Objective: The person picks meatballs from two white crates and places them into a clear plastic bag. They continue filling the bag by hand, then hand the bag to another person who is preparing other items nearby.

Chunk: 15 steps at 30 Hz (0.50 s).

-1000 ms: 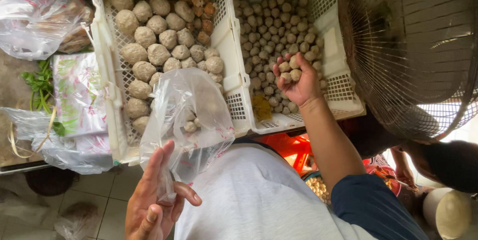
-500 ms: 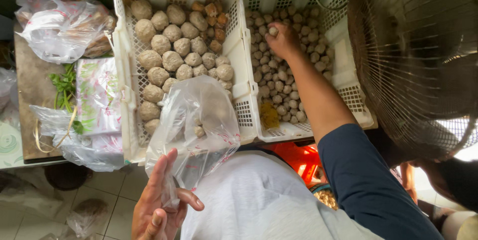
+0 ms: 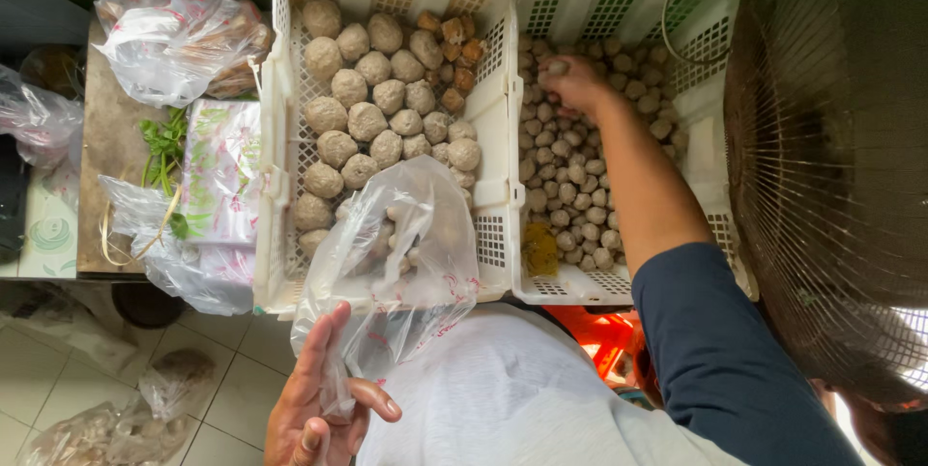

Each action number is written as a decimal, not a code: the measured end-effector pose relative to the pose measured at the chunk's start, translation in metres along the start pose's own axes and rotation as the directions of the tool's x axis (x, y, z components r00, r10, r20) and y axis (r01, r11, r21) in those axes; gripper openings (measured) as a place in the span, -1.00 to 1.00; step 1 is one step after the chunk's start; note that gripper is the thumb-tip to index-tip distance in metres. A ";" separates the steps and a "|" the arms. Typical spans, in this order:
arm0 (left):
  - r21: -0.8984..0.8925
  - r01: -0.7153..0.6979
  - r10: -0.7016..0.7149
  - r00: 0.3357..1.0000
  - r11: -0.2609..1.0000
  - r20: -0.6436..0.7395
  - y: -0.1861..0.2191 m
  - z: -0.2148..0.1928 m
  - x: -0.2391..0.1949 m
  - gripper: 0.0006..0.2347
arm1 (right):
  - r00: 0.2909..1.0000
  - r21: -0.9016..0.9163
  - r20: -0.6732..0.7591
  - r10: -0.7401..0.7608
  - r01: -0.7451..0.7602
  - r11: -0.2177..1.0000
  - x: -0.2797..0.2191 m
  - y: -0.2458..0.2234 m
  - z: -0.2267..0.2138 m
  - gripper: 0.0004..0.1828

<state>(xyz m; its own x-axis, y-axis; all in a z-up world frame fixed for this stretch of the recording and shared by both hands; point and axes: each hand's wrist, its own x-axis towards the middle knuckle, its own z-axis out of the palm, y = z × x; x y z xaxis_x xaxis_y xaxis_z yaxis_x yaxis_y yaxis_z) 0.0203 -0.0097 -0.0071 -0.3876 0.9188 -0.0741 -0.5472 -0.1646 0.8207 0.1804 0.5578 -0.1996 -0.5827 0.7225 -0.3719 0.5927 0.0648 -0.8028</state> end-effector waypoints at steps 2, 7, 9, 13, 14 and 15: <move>-0.013 -0.001 0.001 1.000 1.000 0.017 0.002 0.002 0.002 -0.16 | 0.989 0.704 0.143 0.022 -0.117 0.700 -0.027 0.001 -0.007 -0.59; 0.026 0.003 -0.005 0.998 1.000 0.067 0.014 0.009 0.017 -0.18 | 0.937 0.984 0.096 -0.337 -0.038 0.175 -0.126 -0.030 0.005 -0.54; 0.043 0.015 -0.018 0.998 0.999 0.067 0.019 0.012 0.024 -0.18 | 0.912 0.997 0.074 -0.404 -0.058 0.052 -0.168 -0.056 0.019 -0.53; 0.077 0.029 -0.036 0.994 0.997 0.100 0.032 0.021 0.032 -0.20 | 0.895 0.978 0.127 -0.428 -0.186 -0.099 -0.241 -0.107 0.057 -0.49; 0.085 0.025 -0.035 0.993 0.996 0.112 0.035 0.023 0.035 -0.21 | 0.892 0.968 0.147 -0.427 -0.218 -0.122 -0.256 -0.119 0.068 -0.48; 0.074 0.033 -0.043 0.989 0.997 0.141 0.038 0.024 0.039 -0.21 | 0.881 0.962 0.163 -0.445 -0.242 -0.125 -0.269 -0.129 0.077 -0.48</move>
<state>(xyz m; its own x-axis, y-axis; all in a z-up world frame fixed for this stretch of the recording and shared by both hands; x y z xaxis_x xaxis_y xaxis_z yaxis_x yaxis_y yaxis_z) 0.0024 0.0280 0.0345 -0.2553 0.9664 -0.0286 -0.5033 -0.1076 0.8574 0.2178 0.3018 -0.0321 -0.8676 0.4951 -0.0466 -0.4684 -0.8450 -0.2578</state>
